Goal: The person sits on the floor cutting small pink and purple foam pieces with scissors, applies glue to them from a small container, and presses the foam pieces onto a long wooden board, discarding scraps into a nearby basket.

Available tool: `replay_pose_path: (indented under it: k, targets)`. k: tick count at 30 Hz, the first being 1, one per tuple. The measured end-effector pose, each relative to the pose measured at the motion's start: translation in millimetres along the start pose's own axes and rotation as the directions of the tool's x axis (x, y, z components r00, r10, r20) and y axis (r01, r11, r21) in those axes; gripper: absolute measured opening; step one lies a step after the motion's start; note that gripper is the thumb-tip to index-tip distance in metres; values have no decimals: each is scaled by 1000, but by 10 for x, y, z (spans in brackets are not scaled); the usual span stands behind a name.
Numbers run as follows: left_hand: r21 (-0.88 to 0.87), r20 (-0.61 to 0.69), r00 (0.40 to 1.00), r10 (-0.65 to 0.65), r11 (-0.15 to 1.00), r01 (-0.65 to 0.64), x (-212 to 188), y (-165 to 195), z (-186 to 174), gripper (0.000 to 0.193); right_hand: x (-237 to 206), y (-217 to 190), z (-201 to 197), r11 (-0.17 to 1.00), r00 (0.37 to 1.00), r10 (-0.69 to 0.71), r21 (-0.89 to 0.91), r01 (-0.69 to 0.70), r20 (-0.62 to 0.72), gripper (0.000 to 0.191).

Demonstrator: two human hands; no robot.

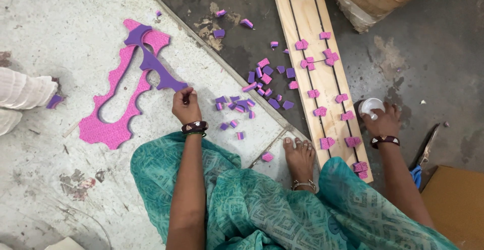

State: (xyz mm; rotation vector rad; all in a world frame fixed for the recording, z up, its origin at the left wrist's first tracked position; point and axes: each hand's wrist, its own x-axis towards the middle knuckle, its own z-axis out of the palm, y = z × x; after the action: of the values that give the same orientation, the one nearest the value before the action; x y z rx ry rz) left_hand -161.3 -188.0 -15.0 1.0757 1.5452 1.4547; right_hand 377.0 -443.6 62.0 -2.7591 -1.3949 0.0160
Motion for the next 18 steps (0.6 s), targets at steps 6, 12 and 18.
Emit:
replay_pose_path:
  k: [6, 12, 18]
  targets:
    - [-59, 65, 998, -16, 998, 20, 23, -33, 28, 10, 42, -5, -29, 992, 987, -111, 51, 118, -115, 41]
    - [102, 239, 971, 22, 994, -48, -45, 37, 32, 14, 46, 37, -112, 940, 979, 116, 337, -55, -166, 47]
    - [258, 475, 875, 91, 936, -238, -146, 151, 70, 24, 105, 178, -208, 217, 872, 451, 924, -315, 191, 33]
